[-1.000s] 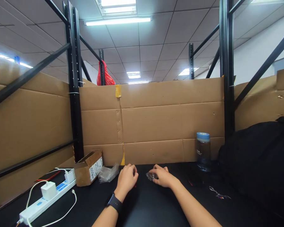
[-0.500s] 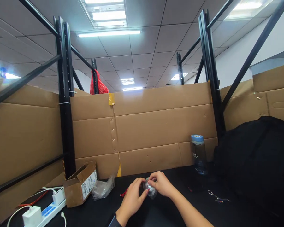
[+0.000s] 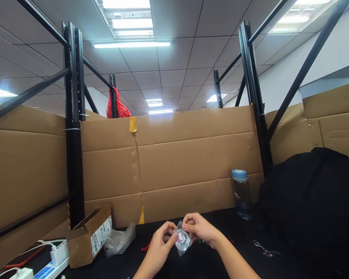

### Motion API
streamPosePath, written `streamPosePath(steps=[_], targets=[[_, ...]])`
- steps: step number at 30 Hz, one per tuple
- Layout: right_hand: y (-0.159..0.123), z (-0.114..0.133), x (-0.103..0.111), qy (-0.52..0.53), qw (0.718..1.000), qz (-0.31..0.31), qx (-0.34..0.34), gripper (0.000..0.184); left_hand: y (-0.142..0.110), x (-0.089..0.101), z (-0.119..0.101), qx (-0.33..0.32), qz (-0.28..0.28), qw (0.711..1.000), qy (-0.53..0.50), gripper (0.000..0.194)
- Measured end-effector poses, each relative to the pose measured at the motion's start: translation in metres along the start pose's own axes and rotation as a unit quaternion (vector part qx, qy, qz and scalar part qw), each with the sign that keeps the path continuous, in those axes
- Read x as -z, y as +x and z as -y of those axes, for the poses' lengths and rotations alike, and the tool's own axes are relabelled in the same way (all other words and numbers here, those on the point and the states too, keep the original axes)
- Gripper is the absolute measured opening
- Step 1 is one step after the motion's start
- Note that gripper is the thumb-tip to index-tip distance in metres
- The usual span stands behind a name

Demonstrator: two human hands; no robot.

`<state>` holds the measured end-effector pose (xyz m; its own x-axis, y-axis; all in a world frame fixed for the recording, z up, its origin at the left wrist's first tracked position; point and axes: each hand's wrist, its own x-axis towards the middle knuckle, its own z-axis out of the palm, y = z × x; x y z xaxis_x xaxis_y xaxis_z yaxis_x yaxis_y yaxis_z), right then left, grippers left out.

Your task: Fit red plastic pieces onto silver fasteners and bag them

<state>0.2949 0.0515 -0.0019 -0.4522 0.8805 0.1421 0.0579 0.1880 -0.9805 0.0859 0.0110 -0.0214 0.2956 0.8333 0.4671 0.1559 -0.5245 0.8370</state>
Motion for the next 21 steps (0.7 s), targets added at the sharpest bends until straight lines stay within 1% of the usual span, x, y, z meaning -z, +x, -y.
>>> streamPosePath(steps=[2,4,7,8,9,10,12,14,15,17,18,21], targets=[[0.001,-0.001,-0.003,-0.044,0.999,-0.014,0.013,0.049,0.001,0.000,0.008,0.009,0.017,0.999,-0.035,0.039],[0.001,0.000,-0.007,-0.108,0.993,-0.036,0.034,0.041,0.002,0.000,0.014,0.016,0.031,0.998,-0.053,0.041],[-0.001,0.004,-0.011,-0.188,0.971,-0.084,0.119,0.026,0.002,0.001,0.017,0.010,0.028,0.998,-0.053,0.040],[-0.001,0.004,-0.011,-0.189,0.968,-0.094,0.138,0.025,0.002,0.001,0.016,0.002,0.017,0.999,-0.047,0.040],[-0.001,0.005,-0.011,-0.172,0.971,-0.093,0.142,0.027,0.002,0.002,0.014,-0.006,0.006,0.999,-0.044,0.040],[0.000,0.004,-0.011,-0.141,0.978,-0.080,0.129,0.031,0.002,0.002,0.012,-0.011,-0.001,0.999,-0.046,0.041],[0.001,0.000,-0.009,-0.065,0.994,-0.031,0.077,0.043,0.003,0.003,0.008,-0.017,0.002,0.997,-0.077,0.043],[0.002,-0.003,-0.007,-0.016,0.999,0.007,0.043,0.051,0.004,0.003,0.007,-0.019,0.021,0.992,-0.126,0.045],[0.003,-0.005,-0.006,-0.008,0.999,0.012,0.038,0.052,0.004,0.003,0.008,-0.017,0.024,0.989,-0.146,0.045],[0.003,-0.005,-0.005,-0.016,0.999,-0.001,0.043,0.051,0.005,0.005,0.011,-0.001,0.007,0.987,-0.158,0.046],[0.002,-0.004,-0.005,-0.038,0.997,-0.015,0.058,0.048,0.006,0.006,0.014,0.010,-0.005,0.988,-0.151,0.046],[0.000,0.003,-0.007,-0.125,0.980,-0.073,0.137,0.034,0.006,0.010,0.021,0.031,-0.032,0.994,-0.102,0.048]])
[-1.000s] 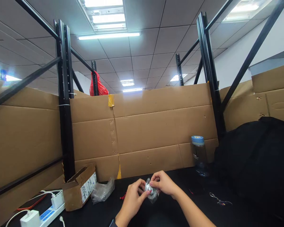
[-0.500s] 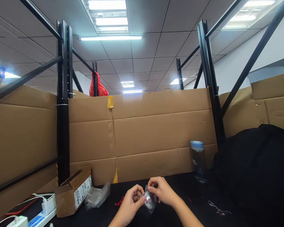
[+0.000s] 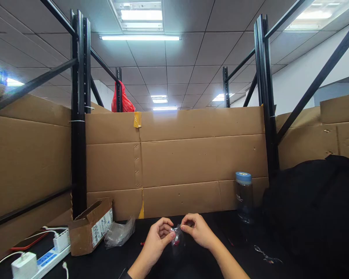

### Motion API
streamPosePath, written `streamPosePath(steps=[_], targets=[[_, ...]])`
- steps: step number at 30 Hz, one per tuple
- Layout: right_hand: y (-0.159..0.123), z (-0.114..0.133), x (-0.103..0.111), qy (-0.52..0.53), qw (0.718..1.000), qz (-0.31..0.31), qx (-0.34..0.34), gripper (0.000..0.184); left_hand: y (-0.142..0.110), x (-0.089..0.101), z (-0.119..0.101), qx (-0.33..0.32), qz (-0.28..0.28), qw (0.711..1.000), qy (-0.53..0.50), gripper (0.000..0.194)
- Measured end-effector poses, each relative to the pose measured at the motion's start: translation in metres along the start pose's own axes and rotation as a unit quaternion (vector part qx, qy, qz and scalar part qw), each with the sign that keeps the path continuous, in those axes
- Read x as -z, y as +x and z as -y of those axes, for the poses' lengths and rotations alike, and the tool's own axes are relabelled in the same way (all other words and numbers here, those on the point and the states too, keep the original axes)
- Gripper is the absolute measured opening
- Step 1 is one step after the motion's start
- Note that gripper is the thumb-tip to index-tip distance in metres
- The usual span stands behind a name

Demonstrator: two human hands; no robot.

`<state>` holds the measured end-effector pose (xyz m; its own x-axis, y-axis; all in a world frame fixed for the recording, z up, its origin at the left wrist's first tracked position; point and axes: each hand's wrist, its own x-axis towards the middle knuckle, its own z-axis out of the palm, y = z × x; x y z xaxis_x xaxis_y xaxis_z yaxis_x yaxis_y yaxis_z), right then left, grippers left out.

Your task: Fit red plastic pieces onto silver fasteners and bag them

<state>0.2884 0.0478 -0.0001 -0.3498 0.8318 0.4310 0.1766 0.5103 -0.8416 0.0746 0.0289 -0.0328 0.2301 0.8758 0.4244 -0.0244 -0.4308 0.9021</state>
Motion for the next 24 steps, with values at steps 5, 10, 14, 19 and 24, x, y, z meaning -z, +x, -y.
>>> streamPosePath(steps=[5,10,14,19,24], targets=[[-0.005,0.003,-0.002,0.091,0.994,0.059,-0.008,0.034,-0.001,-0.001,0.003,0.000,-0.035,0.997,0.074,0.049],[-0.008,-0.012,-0.008,0.132,0.975,0.163,-0.079,0.051,-0.004,-0.013,0.002,-0.013,-0.032,0.994,0.099,0.050],[-0.005,-0.015,-0.005,0.120,0.983,0.112,-0.086,0.048,-0.006,-0.013,0.001,0.009,-0.007,0.987,0.162,0.053],[-0.003,-0.009,-0.001,0.140,0.982,0.092,-0.091,0.054,-0.012,-0.011,-0.007,0.006,0.041,0.971,0.234,0.045],[-0.002,-0.006,-0.001,0.175,0.974,0.110,-0.095,0.059,-0.015,-0.011,-0.009,-0.051,0.087,0.981,0.164,0.043]])
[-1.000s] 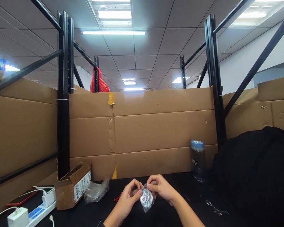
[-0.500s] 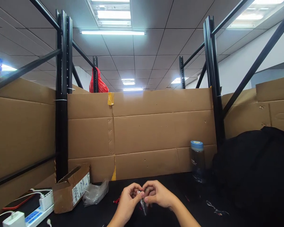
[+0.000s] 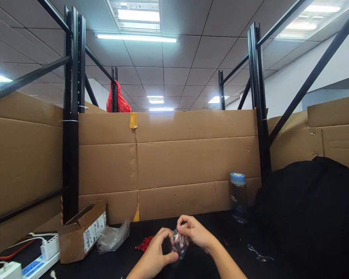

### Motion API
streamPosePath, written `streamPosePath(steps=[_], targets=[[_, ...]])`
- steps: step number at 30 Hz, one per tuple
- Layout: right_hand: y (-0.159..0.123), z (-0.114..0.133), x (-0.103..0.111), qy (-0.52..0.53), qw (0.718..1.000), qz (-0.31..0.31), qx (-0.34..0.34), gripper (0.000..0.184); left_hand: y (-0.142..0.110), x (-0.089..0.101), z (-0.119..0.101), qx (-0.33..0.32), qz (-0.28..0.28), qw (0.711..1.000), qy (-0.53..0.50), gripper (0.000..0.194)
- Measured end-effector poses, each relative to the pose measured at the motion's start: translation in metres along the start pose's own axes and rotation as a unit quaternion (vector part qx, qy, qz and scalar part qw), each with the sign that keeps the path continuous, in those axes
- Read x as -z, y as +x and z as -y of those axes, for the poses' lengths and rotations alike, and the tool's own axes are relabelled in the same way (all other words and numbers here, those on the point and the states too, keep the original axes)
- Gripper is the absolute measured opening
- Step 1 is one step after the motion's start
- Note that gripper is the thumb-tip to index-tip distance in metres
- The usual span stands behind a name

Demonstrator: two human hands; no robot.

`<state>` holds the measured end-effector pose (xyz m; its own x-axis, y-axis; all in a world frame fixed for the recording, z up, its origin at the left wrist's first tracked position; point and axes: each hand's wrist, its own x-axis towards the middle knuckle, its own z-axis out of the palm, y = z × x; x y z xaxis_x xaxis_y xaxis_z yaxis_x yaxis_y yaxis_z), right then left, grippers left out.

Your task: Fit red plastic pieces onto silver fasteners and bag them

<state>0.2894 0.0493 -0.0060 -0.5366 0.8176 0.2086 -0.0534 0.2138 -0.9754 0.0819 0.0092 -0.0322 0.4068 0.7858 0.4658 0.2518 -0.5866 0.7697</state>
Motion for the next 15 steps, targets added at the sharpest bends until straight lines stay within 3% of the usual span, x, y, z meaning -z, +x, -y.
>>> streamPosePath(steps=[3,6,8,11,13,15], targets=[[0.000,0.001,0.005,0.018,0.999,-0.025,0.008,0.059,0.003,0.004,0.007,0.065,-0.005,0.996,-0.063,0.043],[-0.004,0.004,0.010,0.063,0.997,-0.054,0.007,0.055,0.008,0.013,0.014,0.119,-0.031,0.980,-0.160,0.062],[-0.009,0.007,0.009,0.112,0.992,-0.052,0.007,0.047,0.012,0.019,0.016,0.127,-0.074,0.970,-0.196,0.070],[-0.012,0.009,0.004,0.147,0.989,-0.022,0.009,0.036,0.016,0.028,0.015,0.119,-0.125,0.965,-0.197,0.064],[-0.010,0.007,-0.001,0.111,0.994,-0.013,0.005,0.033,0.016,0.030,0.015,0.112,-0.134,0.967,-0.185,0.059],[-0.005,0.003,-0.005,0.053,0.998,-0.045,0.010,0.033,0.015,0.031,0.015,0.109,-0.140,0.971,-0.160,0.060]])
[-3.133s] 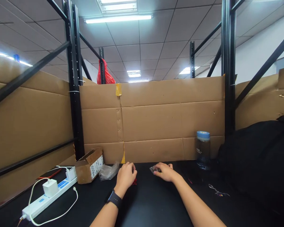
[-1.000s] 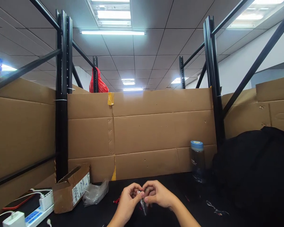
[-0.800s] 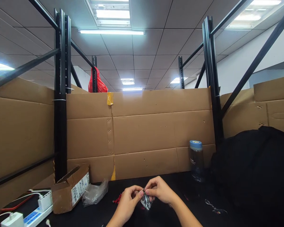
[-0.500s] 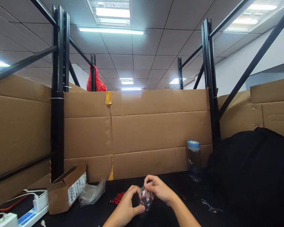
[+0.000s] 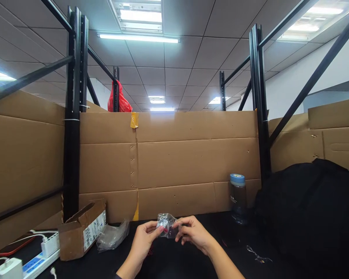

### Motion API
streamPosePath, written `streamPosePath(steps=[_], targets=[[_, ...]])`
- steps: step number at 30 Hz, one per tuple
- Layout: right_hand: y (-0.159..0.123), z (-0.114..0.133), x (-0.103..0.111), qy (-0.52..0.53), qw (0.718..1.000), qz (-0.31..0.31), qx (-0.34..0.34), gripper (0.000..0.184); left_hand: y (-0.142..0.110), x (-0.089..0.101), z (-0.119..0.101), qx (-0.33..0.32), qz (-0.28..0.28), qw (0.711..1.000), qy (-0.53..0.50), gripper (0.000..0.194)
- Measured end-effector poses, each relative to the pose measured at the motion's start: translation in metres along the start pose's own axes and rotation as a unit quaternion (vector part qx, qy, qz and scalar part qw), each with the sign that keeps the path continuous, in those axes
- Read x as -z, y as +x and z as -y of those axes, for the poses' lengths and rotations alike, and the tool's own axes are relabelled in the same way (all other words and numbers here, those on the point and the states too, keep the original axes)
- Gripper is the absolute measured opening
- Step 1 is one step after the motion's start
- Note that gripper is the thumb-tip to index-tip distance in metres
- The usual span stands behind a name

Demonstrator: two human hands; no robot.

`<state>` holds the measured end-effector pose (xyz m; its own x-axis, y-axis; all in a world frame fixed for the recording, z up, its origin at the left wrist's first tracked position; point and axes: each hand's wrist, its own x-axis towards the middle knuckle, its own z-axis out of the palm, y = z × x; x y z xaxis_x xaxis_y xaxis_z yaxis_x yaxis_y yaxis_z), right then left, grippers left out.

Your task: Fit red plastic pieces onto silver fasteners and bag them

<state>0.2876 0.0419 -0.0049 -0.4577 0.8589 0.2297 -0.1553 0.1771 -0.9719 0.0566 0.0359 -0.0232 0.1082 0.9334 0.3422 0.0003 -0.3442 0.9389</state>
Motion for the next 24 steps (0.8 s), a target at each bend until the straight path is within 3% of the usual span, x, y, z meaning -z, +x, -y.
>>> streamPosePath(steps=[2,4,7,9,11,15,19,24], targets=[[0.004,-0.004,-0.002,-0.037,0.998,-0.043,0.023,0.036,-0.002,0.001,0.000,-0.005,0.001,0.999,0.047,0.062],[0.004,-0.004,0.000,-0.048,0.997,-0.049,0.035,0.044,-0.005,0.000,-0.003,-0.015,0.018,0.994,0.109,0.061],[-0.001,0.001,0.007,-0.093,0.994,0.056,-0.002,0.068,-0.013,-0.004,-0.013,-0.064,0.080,0.969,0.223,0.047],[-0.005,0.006,0.012,-0.185,0.975,0.122,-0.020,0.063,-0.018,-0.009,-0.019,-0.108,0.114,0.943,0.295,0.038],[-0.006,0.007,0.013,-0.251,0.959,0.130,-0.016,0.054,-0.021,-0.015,-0.020,-0.126,0.113,0.928,0.332,0.027],[-0.003,-0.001,0.009,-0.237,0.966,0.098,-0.026,0.057,-0.022,-0.025,-0.015,-0.086,0.059,0.949,0.298,0.014],[-0.001,-0.008,0.005,-0.286,0.956,0.059,0.007,0.024,-0.023,-0.028,-0.014,-0.095,0.056,0.954,0.277,0.015],[0.000,-0.006,0.004,-0.253,0.966,0.012,0.045,0.019,-0.024,-0.028,-0.011,-0.099,0.037,0.965,0.240,0.021]])
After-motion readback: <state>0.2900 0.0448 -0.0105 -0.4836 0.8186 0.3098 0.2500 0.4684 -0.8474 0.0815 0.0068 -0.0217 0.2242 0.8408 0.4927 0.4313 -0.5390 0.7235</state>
